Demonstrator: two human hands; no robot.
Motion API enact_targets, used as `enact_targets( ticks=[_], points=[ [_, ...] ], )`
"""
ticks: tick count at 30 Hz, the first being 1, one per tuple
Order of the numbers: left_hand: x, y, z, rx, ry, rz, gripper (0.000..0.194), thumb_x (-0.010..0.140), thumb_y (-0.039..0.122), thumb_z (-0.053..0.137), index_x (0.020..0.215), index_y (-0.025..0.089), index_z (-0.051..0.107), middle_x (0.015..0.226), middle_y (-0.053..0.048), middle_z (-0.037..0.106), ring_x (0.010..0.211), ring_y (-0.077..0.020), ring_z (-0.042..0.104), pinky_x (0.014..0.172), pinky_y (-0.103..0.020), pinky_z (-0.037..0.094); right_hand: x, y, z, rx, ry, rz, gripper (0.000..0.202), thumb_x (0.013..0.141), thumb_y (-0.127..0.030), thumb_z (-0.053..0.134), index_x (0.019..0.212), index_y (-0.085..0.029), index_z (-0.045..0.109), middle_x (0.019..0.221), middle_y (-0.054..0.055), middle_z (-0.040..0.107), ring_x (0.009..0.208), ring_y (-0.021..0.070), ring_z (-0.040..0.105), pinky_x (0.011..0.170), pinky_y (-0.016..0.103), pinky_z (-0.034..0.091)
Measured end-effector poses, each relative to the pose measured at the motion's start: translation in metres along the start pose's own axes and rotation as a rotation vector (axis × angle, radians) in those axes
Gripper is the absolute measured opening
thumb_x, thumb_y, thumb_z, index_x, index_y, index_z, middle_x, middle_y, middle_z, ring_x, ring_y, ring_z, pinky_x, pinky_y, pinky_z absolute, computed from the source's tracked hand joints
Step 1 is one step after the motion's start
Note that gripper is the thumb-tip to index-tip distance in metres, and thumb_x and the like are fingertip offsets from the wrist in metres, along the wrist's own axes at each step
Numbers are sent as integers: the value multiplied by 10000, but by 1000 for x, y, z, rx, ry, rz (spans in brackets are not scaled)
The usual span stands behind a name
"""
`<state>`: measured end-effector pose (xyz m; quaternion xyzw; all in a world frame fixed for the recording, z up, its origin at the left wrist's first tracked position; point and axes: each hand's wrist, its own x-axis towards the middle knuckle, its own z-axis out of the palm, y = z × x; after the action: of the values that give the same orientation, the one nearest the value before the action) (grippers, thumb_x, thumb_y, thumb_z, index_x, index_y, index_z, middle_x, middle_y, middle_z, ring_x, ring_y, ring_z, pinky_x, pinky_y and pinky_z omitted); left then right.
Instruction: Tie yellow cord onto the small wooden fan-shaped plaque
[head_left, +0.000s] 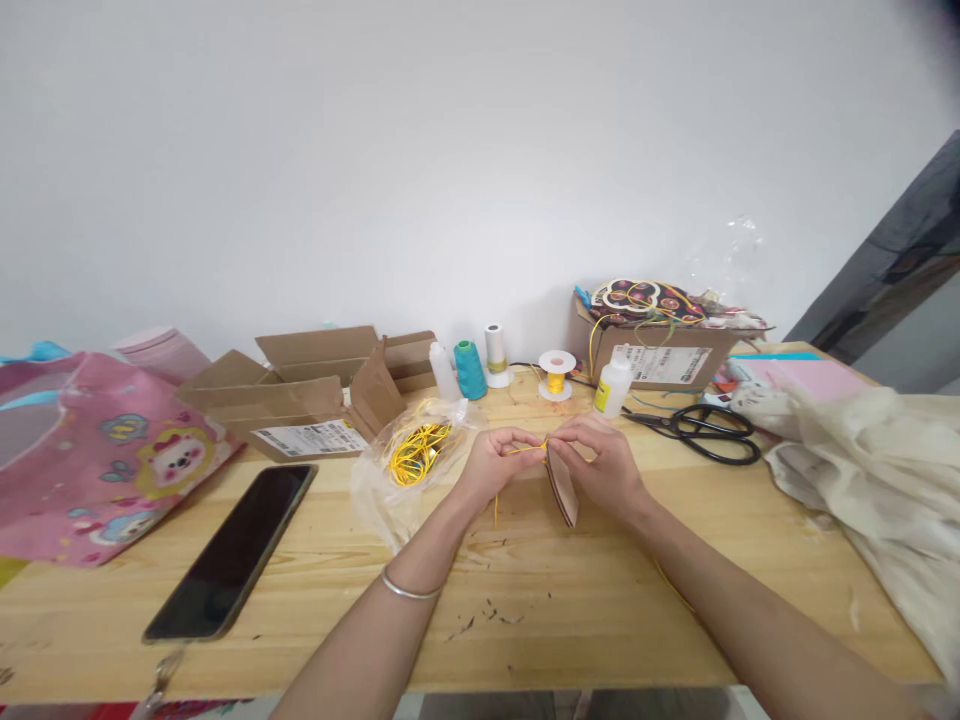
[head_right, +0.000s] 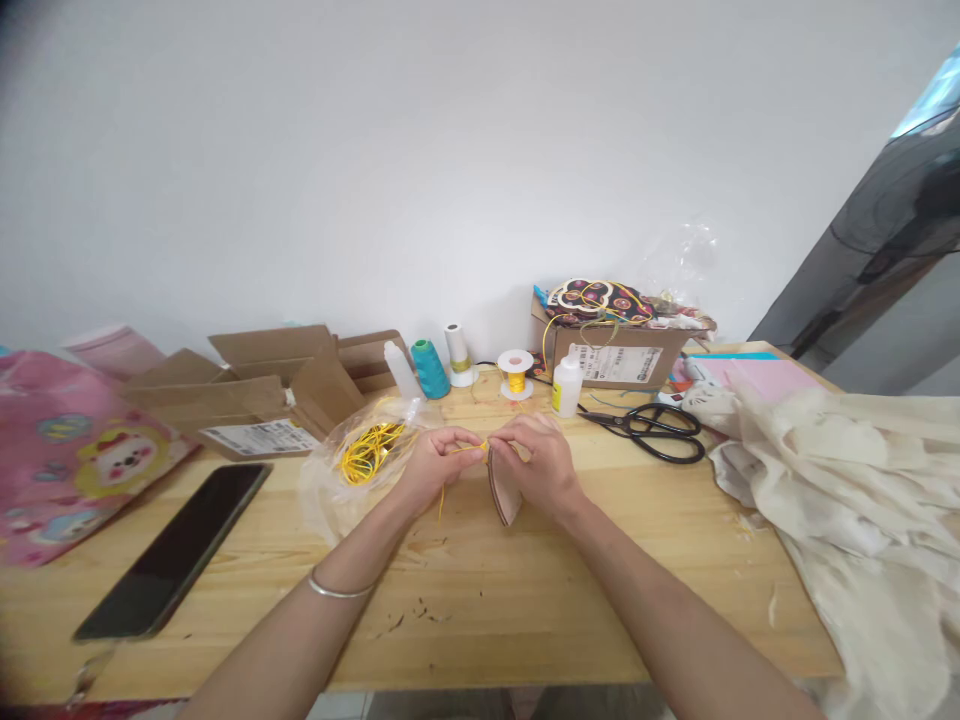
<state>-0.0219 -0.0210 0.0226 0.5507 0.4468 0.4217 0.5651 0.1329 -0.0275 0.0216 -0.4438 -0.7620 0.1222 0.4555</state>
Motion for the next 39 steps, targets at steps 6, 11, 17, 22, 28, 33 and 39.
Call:
enact_targets(
  ticks=[6, 11, 17, 22, 28, 33, 39],
  points=[
    [1, 0, 1, -1, 12, 4, 284, 511, 334, 648, 683, 116, 588, 328, 108, 245, 315, 6, 148, 346, -158, 77, 1, 0, -2, -35, 71, -11, 123, 710, -256, 490, 670, -201, 592, 654, 13, 583, 660, 141, 494, 663, 298, 369],
    [0, 0, 1, -13, 5, -4, 275, 512, 329, 648, 678, 119, 588, 329, 104, 261, 312, 6, 158, 346, -157, 80, 2, -2, -3, -67, 114, -21, 116, 701, -242, 499, 646, -196, 591, 642, 14, 591, 660, 143, 498, 668, 304, 368],
    [0, -2, 0, -15, 16, -4, 270, 503, 322, 652, 668, 118, 592, 331, 101, 273, 312, 7, 169, 348, -153, 84, 3, -2, -4, -70, 109, -27, 120, 699, -244, 501, 638, -193, 590, 633, 16, 591, 653, 144, 500, 668, 306, 368],
    [1, -2, 0, -26, 24, -10, 256, 510, 313, 650, 662, 118, 582, 332, 101, 284, 312, 9, 172, 345, -150, 94, 3, 0, -4, -18, 56, -13, 123, 710, -252, 487, 676, -193, 590, 674, 21, 590, 683, 146, 502, 673, 300, 375],
    [1, -3, 0, -15, 24, 0, 252, 519, 311, 646, 673, 120, 585, 336, 98, 292, 312, 8, 171, 344, -154, 88, 1, -1, -1, 41, 18, -13, 106, 700, -259, 504, 700, -202, 594, 685, 10, 600, 685, 141, 507, 680, 297, 374],
    [-1, 0, 0, -34, 9, 13, 240, 531, 300, 640, 671, 112, 588, 334, 96, 288, 314, 7, 170, 345, -162, 78, 1, -2, 0, 70, 38, -9, 111, 704, -252, 502, 677, -199, 596, 649, 9, 587, 646, 132, 504, 657, 290, 379],
    [-1, 2, 0, -104, 0, -14, 237, 560, 313, 616, 659, 99, 595, 335, 84, 326, 314, 5, 168, 342, -170, 78, -1, -3, 0, 72, 55, -15, 106, 700, -243, 505, 668, -200, 596, 644, 6, 582, 638, 127, 504, 647, 285, 383]
  ],
)
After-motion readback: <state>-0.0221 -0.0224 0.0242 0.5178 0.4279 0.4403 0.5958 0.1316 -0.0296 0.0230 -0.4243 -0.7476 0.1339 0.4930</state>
